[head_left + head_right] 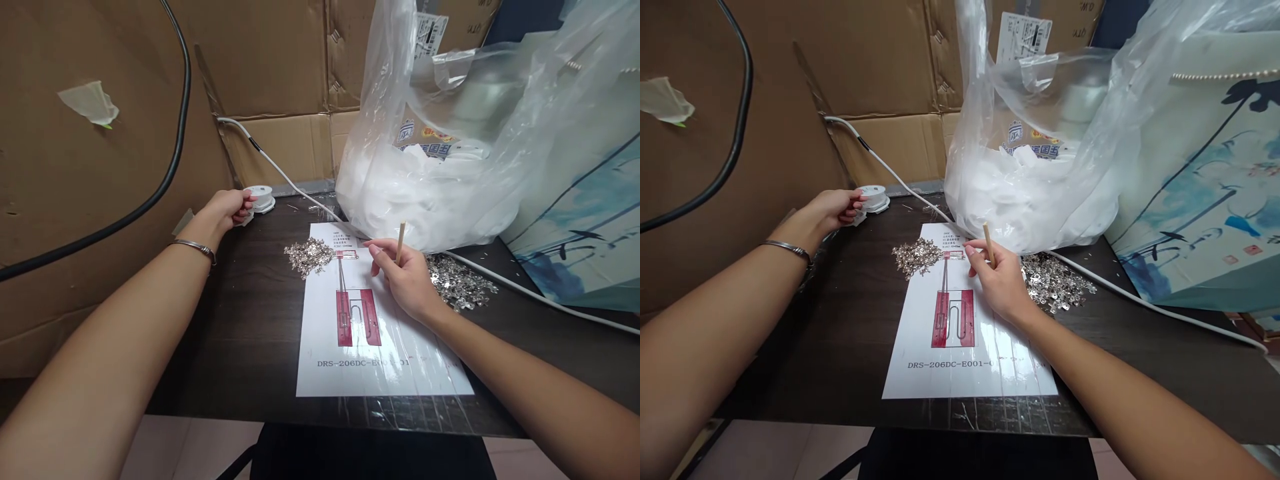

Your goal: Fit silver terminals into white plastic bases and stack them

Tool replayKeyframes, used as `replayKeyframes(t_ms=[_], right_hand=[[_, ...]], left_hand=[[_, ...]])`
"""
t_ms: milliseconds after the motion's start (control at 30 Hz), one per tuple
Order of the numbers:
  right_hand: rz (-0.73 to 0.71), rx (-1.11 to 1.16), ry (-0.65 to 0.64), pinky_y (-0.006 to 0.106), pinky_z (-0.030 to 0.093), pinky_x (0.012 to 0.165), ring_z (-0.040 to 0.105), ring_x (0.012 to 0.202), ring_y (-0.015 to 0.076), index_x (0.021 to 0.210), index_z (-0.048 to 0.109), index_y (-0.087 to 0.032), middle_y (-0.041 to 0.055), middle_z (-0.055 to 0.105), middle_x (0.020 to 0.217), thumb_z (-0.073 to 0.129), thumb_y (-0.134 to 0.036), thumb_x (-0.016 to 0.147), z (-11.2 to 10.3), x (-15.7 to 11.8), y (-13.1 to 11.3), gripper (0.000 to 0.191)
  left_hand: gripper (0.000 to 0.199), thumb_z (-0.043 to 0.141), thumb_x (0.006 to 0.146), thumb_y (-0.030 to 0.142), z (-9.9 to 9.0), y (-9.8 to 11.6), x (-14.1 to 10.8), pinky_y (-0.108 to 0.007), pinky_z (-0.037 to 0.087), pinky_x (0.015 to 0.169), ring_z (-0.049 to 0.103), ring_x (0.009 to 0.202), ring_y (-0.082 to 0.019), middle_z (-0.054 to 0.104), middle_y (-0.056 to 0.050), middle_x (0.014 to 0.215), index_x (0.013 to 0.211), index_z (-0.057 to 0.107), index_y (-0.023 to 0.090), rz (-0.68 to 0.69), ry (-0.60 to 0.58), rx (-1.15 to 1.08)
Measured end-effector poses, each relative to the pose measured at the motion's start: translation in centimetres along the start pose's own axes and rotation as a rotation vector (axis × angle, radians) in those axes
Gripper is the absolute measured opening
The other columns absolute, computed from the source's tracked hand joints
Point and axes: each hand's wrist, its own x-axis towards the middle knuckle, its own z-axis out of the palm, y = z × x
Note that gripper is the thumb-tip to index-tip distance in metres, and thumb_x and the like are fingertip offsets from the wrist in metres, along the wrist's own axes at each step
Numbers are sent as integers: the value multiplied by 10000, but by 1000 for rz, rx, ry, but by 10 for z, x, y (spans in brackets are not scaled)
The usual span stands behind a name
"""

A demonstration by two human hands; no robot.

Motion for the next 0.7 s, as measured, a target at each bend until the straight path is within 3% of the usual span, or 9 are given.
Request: replayKeyframes(t_ms=[67, 167, 267, 367, 433, 533, 600, 700], right_hand=[[-23, -29, -5, 276, 293, 465, 373, 456, 83, 979, 658, -156, -1, 540, 611, 595, -439, 860, 0, -1, 0, 314], [-58, -65, -10, 274, 314, 481, 376, 460, 83, 974, 664, -151, -4, 539, 602, 585, -439, 872, 0, -2, 0, 315], [-66, -80, -10, 271, 332, 489, 387, 464, 87, 958, 666, -151, -6, 534, 588, 584, -434, 872, 1, -3, -1, 306], [-63, -84, -14, 270, 351, 500, 413, 480, 96, 948, 664, -159, -8, 521, 580, 580, -426, 874, 2, -3, 0, 290], [-64, -84, -20, 270, 360, 506, 424, 488, 98, 940, 662, -164, -11, 511, 581, 580, -425, 874, 2, -3, 1, 282], [-69, -80, -20, 273, 374, 517, 439, 493, 103, 932, 658, -163, -13, 501, 571, 580, -424, 870, 2, -3, 1, 279], [-69, -83, -20, 276, 377, 520, 442, 488, 104, 928, 655, -160, -14, 501, 565, 576, -420, 869, 2, -2, 0, 277], [-61, -83, -17, 277, 368, 512, 433, 475, 101, 922, 651, -159, -15, 498, 562, 574, -419, 870, 1, -2, -1, 277]], left_hand=[[252, 576, 799, 161, 1, -1, -2, -162, 131, 331, 250, 300, -17, 373, 45, 405, 579, 455, 155, -63, 26, 98], [337, 520, 873, 274, -1, -3, -5, -177, 178, 387, 266, 329, -14, 371, 44, 411, 564, 447, 158, -50, 132, 248], [364, 564, 831, 366, -6, -5, -10, -240, 249, 436, 368, 424, -91, 400, 15, 431, 536, 465, 177, 62, 327, 393], [274, 655, 745, 382, -12, -8, -18, -305, 392, 598, 550, 702, -209, 564, -43, 619, 594, 523, 196, 240, 467, 516], [209, 684, 719, 382, -14, -10, -21, -357, 435, 789, 586, 930, -274, 657, -81, 867, 738, 584, 199, 369, 434, 631], [481, 727, 677, 400, -16, -13, -14, -428, 386, 974, 530, 1150, -340, 609, -144, 1209, 1082, 585, 183, 440, 260, 803], [680, 758, 635, 431, -16, -13, -3, -449, 365, 1006, 481, 1219, -371, 544, -167, 1311, 1222, 528, 176, 419, 171, 868], [720, 771, 610, 462, -14, -10, 14, -463, 363, 1005, 474, 1222, -391, 551, -173, 1291, 1231, 539, 183, 380, 106, 924]])
